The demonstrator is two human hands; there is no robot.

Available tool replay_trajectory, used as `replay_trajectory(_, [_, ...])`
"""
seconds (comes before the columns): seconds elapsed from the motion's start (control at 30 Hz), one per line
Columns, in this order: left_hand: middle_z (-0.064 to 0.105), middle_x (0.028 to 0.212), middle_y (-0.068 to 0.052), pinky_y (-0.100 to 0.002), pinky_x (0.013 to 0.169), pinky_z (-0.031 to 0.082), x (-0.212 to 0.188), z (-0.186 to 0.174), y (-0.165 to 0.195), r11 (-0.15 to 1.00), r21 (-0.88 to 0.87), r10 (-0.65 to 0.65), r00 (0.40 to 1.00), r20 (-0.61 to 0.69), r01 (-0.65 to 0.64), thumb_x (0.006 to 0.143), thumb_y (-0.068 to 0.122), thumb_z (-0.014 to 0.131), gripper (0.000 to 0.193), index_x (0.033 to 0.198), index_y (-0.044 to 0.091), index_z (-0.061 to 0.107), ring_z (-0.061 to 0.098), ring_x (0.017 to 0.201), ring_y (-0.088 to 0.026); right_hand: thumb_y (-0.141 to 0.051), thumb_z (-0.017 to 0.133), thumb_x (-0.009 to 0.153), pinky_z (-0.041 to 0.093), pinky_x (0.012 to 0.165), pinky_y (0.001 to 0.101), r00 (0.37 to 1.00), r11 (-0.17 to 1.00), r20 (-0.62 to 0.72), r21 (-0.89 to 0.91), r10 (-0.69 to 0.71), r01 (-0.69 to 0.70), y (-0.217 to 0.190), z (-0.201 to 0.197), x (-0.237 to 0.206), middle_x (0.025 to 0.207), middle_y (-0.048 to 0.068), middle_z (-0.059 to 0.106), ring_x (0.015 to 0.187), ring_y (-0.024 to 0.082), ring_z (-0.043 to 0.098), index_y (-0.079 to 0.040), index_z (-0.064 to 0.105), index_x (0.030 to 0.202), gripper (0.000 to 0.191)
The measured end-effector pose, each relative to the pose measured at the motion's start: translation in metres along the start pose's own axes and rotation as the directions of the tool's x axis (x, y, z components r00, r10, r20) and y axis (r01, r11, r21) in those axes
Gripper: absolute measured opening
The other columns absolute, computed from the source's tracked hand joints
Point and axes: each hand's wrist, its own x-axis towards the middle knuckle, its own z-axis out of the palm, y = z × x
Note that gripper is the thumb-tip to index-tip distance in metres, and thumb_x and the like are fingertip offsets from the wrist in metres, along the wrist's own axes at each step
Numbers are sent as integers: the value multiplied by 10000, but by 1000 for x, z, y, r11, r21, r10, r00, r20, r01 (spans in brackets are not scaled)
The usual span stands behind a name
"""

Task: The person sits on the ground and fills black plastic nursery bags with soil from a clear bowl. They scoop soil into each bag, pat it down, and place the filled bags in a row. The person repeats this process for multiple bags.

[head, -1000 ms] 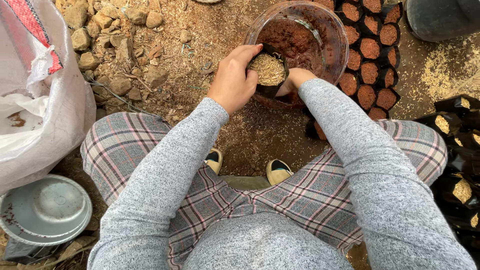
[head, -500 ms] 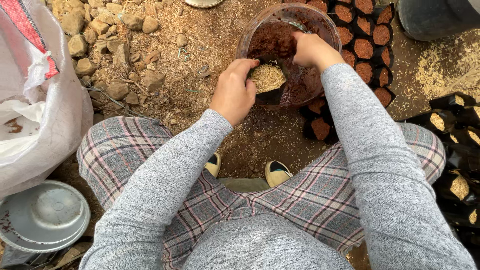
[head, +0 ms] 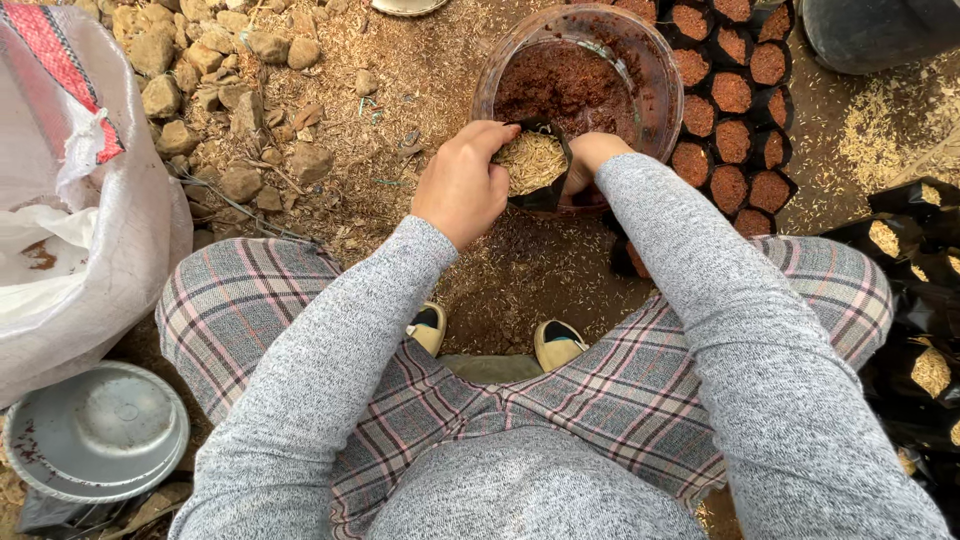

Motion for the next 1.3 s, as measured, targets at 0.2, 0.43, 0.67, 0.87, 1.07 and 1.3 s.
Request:
replay_trajectory(0.2, [726, 1163, -140, -430, 888, 588, 0, -2, 3, 996, 29, -85, 995, 43, 84, 852, -17, 584, 346, 1166, 11, 726, 735, 934, -317, -254, 709, 953, 562, 899, 400, 852, 821, -311, 269, -420, 503, -5, -31, 1, 1187, 142, 733, 1002, 255, 703, -70, 646, 1269, 371])
replay_trajectory(0.43, [705, 1229, -184, -409, 940, 587, 11, 11, -9, 997, 66, 29, 997, 67, -34, 839, -100, 541, 440, 1243, -19, 695, 734, 1004, -308, -302, 689, 948, 525, 969, 452, 920, 952, -275, 45, -279, 302, -6, -14, 3, 1253, 157, 700, 1093, 315, 678, -75, 630, 1335, 452])
replay_trajectory(0.67, [661, 1305, -245, -417, 1086, 503, 1, 23, -18, 991, -133, -6, 1000, -28, 2, 816, -59, 599, 404, 1210, -90, 678, 668, 1181, -387, -280, 635, 993, 557, 823, 405, 986, 817, -124, 577, 114, -21, 12, 23, 16, 1094, 190, 745, 908, 282, 673, 37, 731, 1146, 365])
replay_trajectory(0.87, [647, 1328, -242, -405, 1098, 496, 5, 22, -10, 992, -126, 15, 1000, -8, -16, 802, -66, 557, 444, 1233, -105, 656, 657, 1193, -380, -154, 626, 951, 535, 813, 391, 933, 910, -222, 245, -283, 334, 15, -9, 5, 1041, 170, 749, 890, 235, 627, 29, 725, 1145, 284])
replay_trajectory(1.07, [638, 1337, -226, -404, 1095, 486, 11, 14, -5, 992, -127, -4, 997, 74, 14, 813, -56, 560, 451, 1254, -91, 649, 649, 1204, -362, -121, 687, 899, 516, 803, 372, 892, 865, -382, 334, -240, 376, 47, -32, -44, 1045, 113, 745, 883, 208, 625, -31, 659, 1259, 372])
replay_trajectory(1.3, [614, 1375, -227, -415, 1104, 476, 12, 17, -10, 993, -115, -11, 993, 115, 24, 834, -50, 582, 465, 1297, -81, 625, 619, 1246, -353, -180, 765, 852, 542, 896, 332, 816, 702, -513, 477, -266, 528, 63, -39, -101, 1142, 79, 756, 984, 160, 688, -32, 658, 1312, 494])
